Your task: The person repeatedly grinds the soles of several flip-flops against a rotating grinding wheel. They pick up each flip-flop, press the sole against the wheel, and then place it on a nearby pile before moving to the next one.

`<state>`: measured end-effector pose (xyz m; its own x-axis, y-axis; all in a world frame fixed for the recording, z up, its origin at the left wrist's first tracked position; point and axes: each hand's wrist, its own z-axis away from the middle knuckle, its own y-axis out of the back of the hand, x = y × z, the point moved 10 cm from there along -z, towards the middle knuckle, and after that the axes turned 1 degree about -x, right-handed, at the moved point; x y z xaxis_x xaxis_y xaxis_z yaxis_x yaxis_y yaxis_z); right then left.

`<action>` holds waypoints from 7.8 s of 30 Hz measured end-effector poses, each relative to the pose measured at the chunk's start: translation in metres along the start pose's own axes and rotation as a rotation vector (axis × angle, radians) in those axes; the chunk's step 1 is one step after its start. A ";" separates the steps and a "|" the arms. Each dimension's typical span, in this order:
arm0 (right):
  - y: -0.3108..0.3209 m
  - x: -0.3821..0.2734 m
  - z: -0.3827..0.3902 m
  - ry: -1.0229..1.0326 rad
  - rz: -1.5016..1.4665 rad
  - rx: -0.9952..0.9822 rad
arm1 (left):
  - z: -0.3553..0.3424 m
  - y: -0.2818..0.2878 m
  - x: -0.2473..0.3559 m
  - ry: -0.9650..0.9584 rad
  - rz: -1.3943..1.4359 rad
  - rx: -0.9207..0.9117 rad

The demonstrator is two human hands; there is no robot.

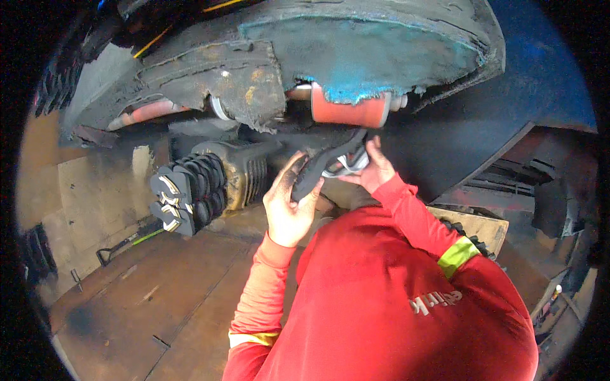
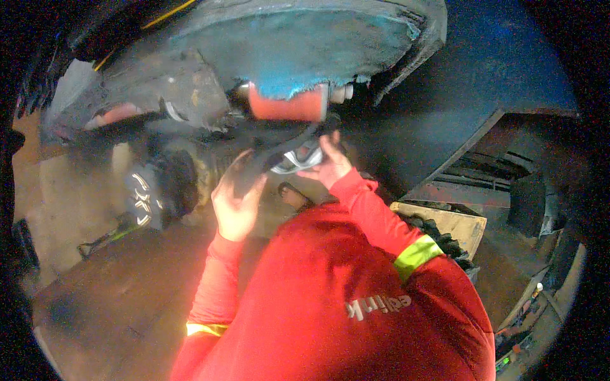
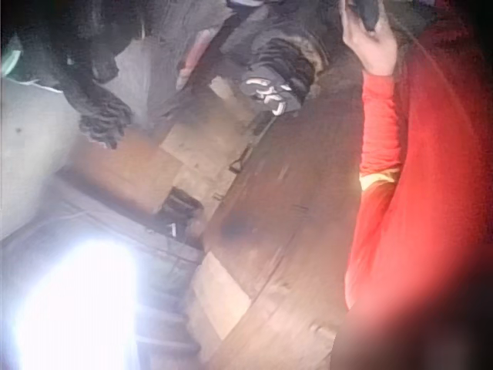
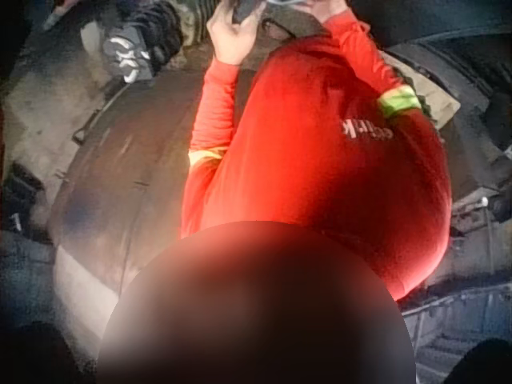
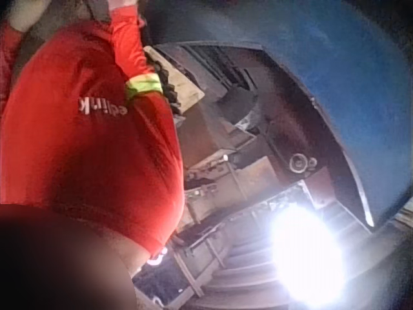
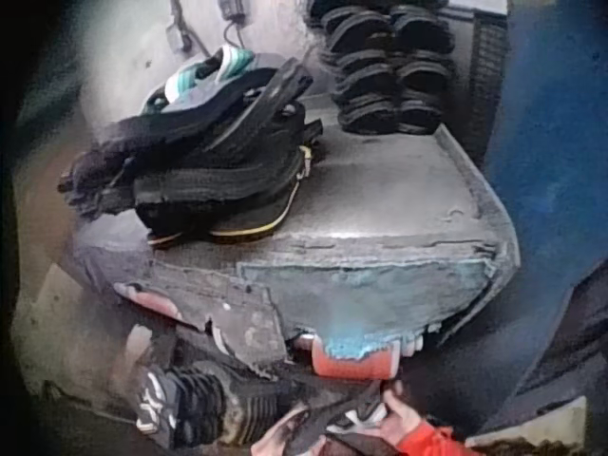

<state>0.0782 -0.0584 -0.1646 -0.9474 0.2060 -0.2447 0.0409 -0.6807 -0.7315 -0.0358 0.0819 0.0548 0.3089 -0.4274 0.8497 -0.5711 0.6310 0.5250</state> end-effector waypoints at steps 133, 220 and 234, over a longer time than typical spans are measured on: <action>-0.099 0.002 0.055 0.191 0.409 -0.261 | 0.117 0.041 0.045 0.254 0.041 -0.219; -0.054 -0.049 0.004 0.335 0.428 -0.196 | -0.048 -0.116 -0.036 0.271 0.523 -0.258; -0.113 -0.008 0.066 0.737 1.294 -0.391 | -0.018 -0.058 -0.045 0.235 0.172 -0.088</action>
<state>0.0603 -0.0292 -0.0378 0.1583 0.0093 -0.9873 0.8748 -0.4650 0.1358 -0.0033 0.0760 -0.0127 0.3866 -0.1548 0.9092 -0.5650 0.7394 0.3661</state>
